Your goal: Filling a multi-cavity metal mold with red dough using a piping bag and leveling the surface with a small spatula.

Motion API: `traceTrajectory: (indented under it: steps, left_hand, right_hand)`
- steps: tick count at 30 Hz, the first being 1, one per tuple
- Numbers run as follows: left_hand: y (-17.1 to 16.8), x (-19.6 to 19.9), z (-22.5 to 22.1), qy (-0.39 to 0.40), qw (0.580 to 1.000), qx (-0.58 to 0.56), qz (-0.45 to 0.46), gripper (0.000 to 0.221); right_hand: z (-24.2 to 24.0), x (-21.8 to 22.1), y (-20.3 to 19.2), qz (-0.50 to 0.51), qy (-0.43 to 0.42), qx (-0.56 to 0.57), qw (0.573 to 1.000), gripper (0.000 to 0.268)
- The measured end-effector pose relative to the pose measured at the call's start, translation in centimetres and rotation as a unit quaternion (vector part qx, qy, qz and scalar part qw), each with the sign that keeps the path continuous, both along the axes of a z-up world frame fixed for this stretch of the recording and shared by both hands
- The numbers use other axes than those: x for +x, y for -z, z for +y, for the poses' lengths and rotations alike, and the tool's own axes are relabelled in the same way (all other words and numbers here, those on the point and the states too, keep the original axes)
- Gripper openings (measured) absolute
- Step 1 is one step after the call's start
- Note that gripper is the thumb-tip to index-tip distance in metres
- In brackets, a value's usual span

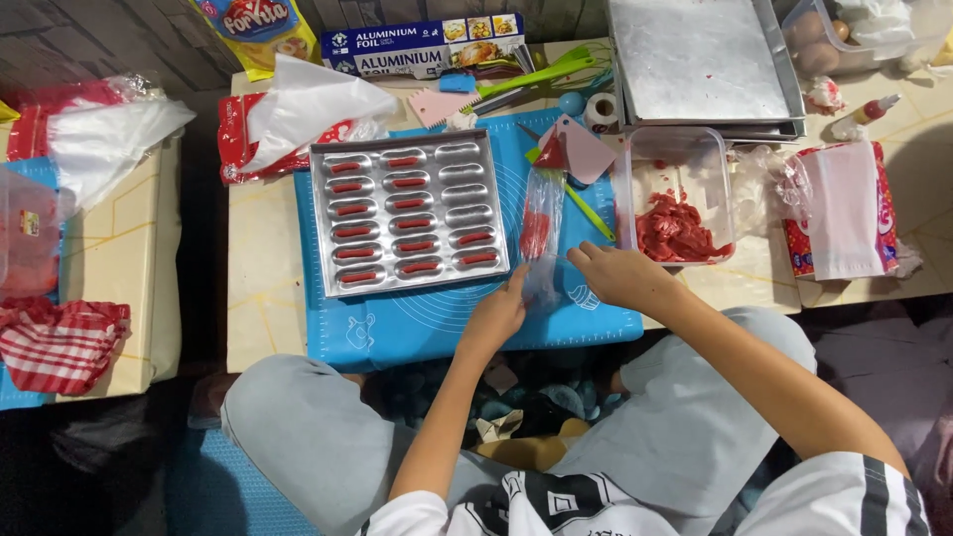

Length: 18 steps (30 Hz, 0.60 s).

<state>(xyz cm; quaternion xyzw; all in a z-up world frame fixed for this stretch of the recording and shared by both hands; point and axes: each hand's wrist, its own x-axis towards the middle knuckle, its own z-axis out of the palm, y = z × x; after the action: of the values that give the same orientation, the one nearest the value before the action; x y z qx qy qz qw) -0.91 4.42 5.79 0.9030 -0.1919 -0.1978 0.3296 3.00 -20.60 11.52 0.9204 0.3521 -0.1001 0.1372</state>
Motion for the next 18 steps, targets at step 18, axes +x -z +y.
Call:
traceTrajectory:
  steps: [18]
  left_hand:
    - [-3.7,2.2,-0.4,-0.034,0.968,-0.244,-0.055,0.029]
  right_hand:
    - [0.1,-0.8,-0.2,-0.214,-0.013,0.107,0.971,0.054]
